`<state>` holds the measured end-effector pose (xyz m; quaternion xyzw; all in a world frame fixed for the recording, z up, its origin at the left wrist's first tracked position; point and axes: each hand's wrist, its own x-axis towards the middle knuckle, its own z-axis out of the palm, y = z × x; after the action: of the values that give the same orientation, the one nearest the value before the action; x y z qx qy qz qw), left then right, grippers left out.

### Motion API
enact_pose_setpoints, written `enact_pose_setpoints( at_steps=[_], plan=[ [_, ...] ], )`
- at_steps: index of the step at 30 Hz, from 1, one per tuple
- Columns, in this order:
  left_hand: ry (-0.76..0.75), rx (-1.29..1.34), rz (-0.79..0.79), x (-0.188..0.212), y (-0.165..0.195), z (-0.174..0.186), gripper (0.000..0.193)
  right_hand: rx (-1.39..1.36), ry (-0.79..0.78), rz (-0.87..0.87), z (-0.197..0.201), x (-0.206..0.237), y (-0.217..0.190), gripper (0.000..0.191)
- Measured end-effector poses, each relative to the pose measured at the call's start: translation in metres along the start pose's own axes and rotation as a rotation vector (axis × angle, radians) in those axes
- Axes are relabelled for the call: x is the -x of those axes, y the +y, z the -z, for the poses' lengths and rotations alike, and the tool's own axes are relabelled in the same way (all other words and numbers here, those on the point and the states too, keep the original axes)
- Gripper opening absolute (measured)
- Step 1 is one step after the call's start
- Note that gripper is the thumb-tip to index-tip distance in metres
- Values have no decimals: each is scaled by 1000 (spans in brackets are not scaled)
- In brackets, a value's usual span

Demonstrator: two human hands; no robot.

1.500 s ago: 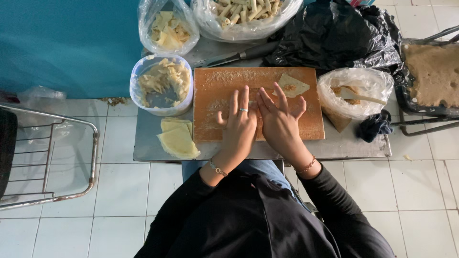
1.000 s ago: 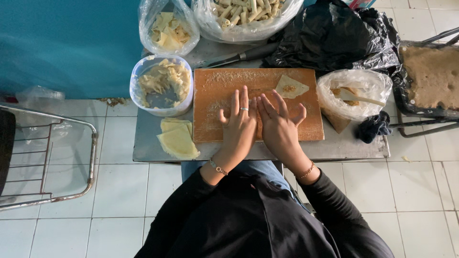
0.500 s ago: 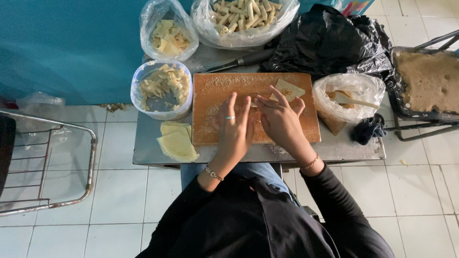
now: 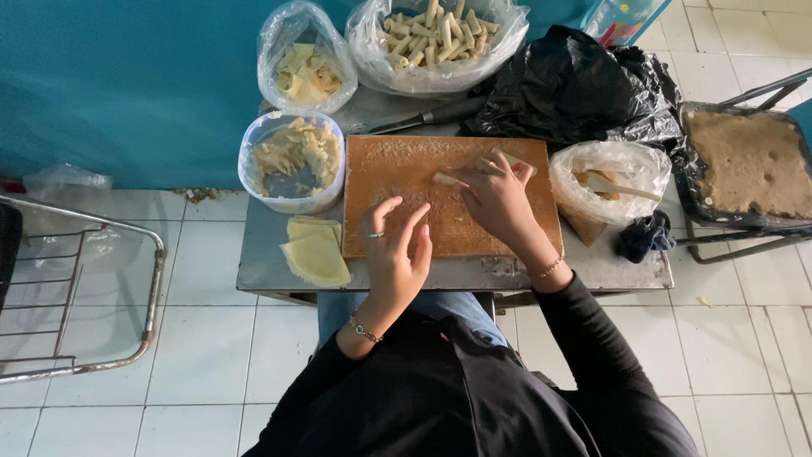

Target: The person sits at a small table and cuts a thin dough sheet into triangular pieces on a wooden board, arranging the triangles in rows. They then spoon a brown filling from a covered container onto each triangle and fold the dough over the filling by hand, working through the pieces one at a time.

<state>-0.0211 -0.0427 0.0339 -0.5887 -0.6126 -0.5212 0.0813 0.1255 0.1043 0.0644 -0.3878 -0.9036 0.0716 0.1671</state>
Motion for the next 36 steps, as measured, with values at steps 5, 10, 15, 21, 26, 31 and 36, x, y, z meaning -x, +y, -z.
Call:
enact_pose_setpoints(
  at_steps=[5, 10, 15, 21, 26, 31, 36],
  plan=[
    [-63, 431, 303, 2, -16, -4, 44, -724, -58, 98, 15, 12, -13, 42],
    [-39, 1099, 502, 5, -26, -14, 22, -943, -117, 127, 17, 19, -39, 37],
    [103, 1083, 641, -4, -42, 15, 17, -770, 2, 252, 21, 2, -58, 43],
    [415, 919, 456, -24, -66, 77, 22, -318, -40, 491, -1, -59, -83, 35],
    [469, 838, 451, -30, -72, 96, 18, -283, -106, 629, -20, -94, -105, 29],
    [465, 856, 476, -29, -73, 98, 18, -272, -229, 583, -25, -108, -111, 25],
    [465, 847, 478, -30, -72, 100, 17, -240, -114, 714, -47, -122, -126, 38]
  ],
)
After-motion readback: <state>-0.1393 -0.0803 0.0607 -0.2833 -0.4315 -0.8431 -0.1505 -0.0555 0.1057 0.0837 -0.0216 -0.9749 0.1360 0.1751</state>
